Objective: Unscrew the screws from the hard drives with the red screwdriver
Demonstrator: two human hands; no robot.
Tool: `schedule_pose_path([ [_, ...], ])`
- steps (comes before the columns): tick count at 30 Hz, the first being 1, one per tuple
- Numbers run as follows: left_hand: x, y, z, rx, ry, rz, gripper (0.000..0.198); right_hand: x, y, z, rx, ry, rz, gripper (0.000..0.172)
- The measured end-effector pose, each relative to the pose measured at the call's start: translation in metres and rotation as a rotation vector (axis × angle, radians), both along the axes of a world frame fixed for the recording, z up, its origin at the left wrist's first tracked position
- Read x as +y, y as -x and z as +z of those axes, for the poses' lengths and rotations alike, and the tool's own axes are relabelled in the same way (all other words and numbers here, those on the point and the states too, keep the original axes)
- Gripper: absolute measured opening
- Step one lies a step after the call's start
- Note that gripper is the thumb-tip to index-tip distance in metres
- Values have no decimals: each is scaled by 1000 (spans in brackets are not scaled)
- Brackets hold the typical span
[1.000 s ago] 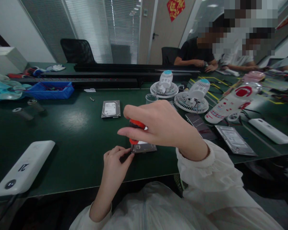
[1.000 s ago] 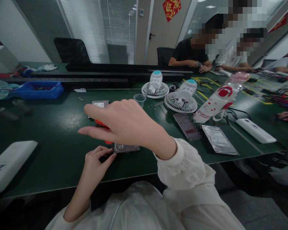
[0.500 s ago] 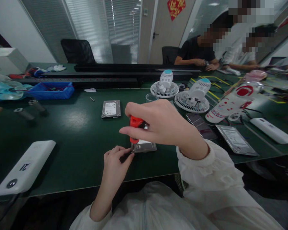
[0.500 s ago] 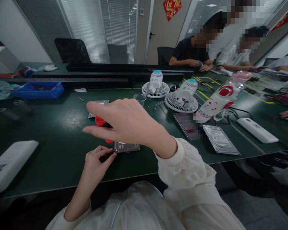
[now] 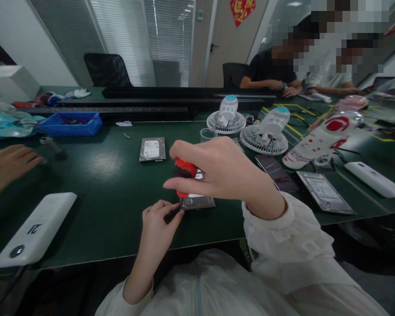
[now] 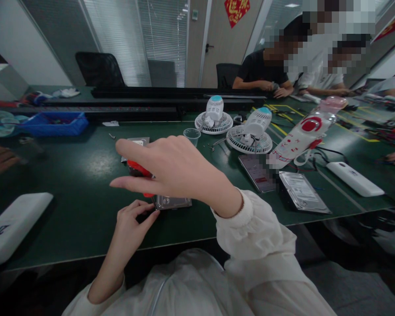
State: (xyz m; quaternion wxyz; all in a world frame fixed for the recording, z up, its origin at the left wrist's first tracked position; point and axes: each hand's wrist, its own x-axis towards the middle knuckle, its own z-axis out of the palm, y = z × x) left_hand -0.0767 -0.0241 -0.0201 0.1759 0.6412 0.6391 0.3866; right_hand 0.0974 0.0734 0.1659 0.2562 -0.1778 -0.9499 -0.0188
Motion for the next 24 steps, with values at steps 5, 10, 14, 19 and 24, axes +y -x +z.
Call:
schedule_pose_path([
  [5,0,0,-1,-39,-8,-16,16,0,-4,1,0,81,118,36],
  [10,1,0,-1,-20,-11,-3,16,1,-3,-3,61,90,201,34],
  [14,1,0,0,4,-13,6,16,-1,-2,-1,21,12,107,41],
  [19,0,0,1,0,-13,2,15,-4,-8,7,-86,162,153,40],
  [24,0,0,0,-22,-17,-12,16,-5,-8,8,-48,156,119,29],
])
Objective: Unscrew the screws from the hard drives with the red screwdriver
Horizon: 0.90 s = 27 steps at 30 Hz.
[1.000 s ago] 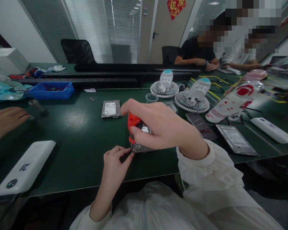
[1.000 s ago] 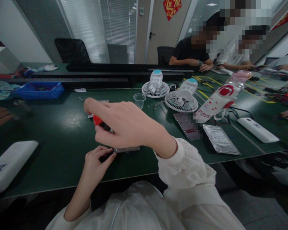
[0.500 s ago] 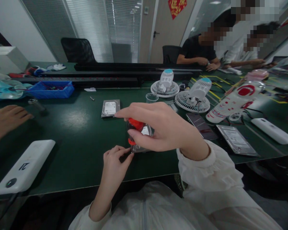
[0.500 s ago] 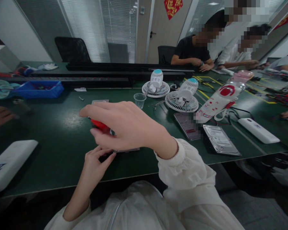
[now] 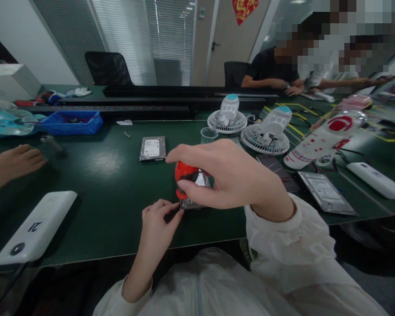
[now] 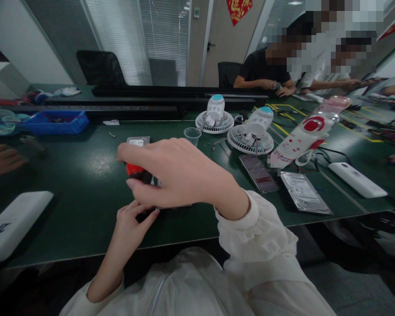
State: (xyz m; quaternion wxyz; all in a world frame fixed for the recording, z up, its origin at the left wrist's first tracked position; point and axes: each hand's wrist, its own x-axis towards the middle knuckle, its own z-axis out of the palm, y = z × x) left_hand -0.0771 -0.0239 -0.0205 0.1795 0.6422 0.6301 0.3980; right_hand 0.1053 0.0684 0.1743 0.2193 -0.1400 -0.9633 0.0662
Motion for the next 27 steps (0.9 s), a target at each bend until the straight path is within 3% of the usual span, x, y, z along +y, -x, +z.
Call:
schedule_pose_path([
  [7,-1,-1,1,1,18,4,14,1,5,-5,39,-109,-123,34],
  [14,0,0,1,22,8,-1,14,8,13,-15,158,-8,99,33],
  [20,1,-2,0,33,-11,16,12,6,17,-14,72,-183,-77,57],
  [24,0,-1,0,57,-25,23,12,4,11,-9,18,-53,3,39],
  [27,0,-1,0,48,-5,10,13,4,7,-8,17,17,68,37],
])
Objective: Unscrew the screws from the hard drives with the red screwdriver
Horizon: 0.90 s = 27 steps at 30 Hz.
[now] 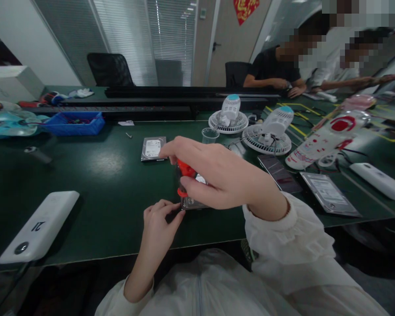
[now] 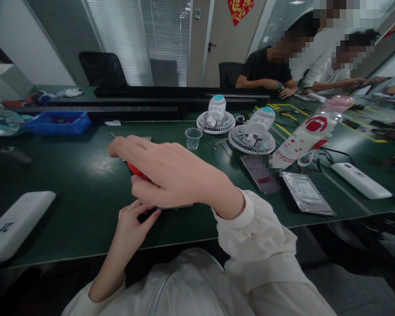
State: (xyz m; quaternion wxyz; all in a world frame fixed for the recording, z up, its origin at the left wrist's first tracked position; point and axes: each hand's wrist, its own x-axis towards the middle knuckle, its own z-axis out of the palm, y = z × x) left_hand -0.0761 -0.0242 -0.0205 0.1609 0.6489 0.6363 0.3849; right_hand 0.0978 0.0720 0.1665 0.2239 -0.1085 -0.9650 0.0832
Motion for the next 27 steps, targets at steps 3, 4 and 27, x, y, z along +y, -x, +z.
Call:
schedule_pose_path([
  [3,0,0,0,-17,3,1,13,0,1,-2,31,-46,-73,34],
  [4,0,0,0,-16,1,2,13,0,2,-2,35,-72,-114,38],
  [27,0,0,0,2,-20,1,11,-2,-1,2,6,-75,-101,39],
])
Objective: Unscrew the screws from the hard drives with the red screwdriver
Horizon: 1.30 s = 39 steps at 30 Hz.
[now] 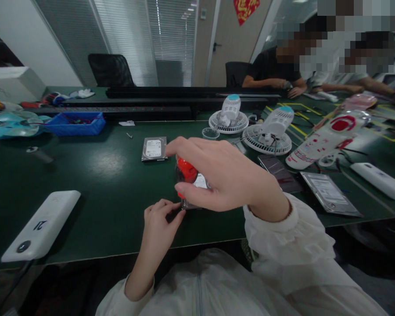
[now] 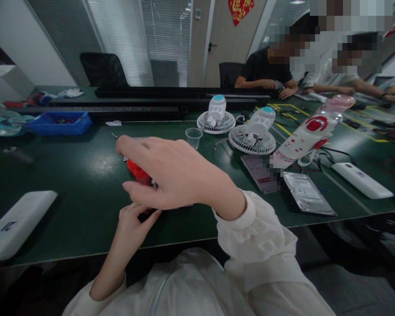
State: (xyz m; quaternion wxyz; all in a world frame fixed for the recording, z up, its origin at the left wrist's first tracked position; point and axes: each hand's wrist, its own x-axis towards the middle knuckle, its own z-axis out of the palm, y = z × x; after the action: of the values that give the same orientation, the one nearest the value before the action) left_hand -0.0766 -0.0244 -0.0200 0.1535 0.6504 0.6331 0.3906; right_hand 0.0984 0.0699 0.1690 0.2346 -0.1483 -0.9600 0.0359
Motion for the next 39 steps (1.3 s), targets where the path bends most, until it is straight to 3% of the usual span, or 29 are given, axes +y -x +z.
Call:
schedule_pose_path([
  [2,0,0,0,6,6,-3,12,-1,-1,2,-9,37,19,32],
  [5,0,0,-1,-3,18,-4,13,-4,0,4,-25,25,-73,25],
  [10,1,-1,1,-14,24,1,12,-10,1,8,-36,-123,-244,51],
  [14,-1,-1,3,-16,34,-2,13,-9,-1,7,-19,-127,-194,50],
  [21,-1,-1,2,-19,53,-7,14,2,0,0,70,49,-26,36],
  [24,0,0,1,-3,49,3,14,4,2,-4,129,46,18,36],
  [29,1,0,0,-14,42,-12,14,2,4,-6,80,-95,-113,37],
  [34,0,-1,1,3,54,-1,15,0,5,-3,27,-129,-180,33],
  [39,0,-1,1,-2,55,1,15,-7,6,0,21,-169,-323,53],
])
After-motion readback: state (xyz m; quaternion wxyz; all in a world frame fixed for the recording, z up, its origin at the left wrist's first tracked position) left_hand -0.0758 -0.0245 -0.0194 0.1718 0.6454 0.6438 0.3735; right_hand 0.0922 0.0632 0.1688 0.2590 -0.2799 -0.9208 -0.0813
